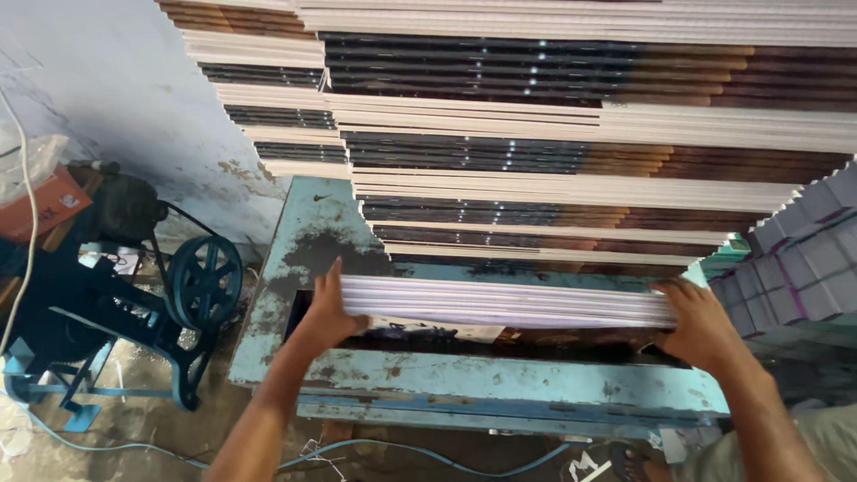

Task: The person repeatedly picks up stacks of books from a table, aligns them, and places them into a slot on a blue machine. The person then removes the processed stack and places it on a growing pile of finished books.

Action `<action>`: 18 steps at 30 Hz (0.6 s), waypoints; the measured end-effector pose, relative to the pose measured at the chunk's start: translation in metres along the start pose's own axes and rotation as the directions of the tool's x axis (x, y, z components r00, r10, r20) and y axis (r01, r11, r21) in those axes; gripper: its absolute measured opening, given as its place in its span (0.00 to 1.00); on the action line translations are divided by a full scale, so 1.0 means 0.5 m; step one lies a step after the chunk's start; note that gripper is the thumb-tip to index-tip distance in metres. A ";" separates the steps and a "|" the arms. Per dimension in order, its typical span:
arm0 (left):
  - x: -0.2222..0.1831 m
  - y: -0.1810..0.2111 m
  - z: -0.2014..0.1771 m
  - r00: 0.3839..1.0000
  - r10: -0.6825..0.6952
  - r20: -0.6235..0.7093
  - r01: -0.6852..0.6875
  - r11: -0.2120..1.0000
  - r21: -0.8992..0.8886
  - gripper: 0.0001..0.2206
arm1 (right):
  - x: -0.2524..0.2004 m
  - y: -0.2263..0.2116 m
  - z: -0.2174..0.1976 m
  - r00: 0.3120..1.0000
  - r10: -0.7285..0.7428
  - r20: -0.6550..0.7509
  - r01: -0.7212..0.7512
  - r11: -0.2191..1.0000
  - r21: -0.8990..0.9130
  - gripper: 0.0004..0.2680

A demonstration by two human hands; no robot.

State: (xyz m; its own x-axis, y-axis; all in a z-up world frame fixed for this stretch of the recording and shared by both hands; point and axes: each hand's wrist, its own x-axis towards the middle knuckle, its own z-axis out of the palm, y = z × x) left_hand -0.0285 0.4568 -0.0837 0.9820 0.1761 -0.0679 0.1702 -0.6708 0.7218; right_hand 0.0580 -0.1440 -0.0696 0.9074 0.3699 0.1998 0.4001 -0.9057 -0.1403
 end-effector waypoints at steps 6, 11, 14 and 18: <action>-0.026 0.181 0.053 0.823 0.559 0.101 -0.511 0.650 0.562 0.59 | 0.026 -0.158 -0.028 0.990 -0.012 0.139 0.049 0.963 -0.265 0.41; -0.023 0.199 0.112 0.894 0.410 0.179 -0.438 0.725 0.531 0.42 | 0.057 -0.161 -0.037 0.955 -0.283 -0.091 0.263 0.947 -0.186 0.33; -0.004 0.177 0.118 0.874 0.458 0.161 -0.469 0.711 0.524 0.35 | 0.055 -0.162 -0.032 0.949 0.099 0.298 -0.046 0.982 -0.181 0.27; 0.010 0.152 0.112 0.734 0.677 0.042 -0.575 0.588 0.569 0.37 | 0.042 -0.185 -0.016 0.968 0.058 0.245 -0.029 0.992 -0.123 0.27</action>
State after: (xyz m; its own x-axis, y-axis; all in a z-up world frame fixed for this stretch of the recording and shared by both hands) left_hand -0.0060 0.3665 -0.0677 0.8400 -0.3554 0.4100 -0.4181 -0.9056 0.0714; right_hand 0.0392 -0.0540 -0.0445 0.9331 0.3559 -0.0519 0.3550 -0.9345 -0.0252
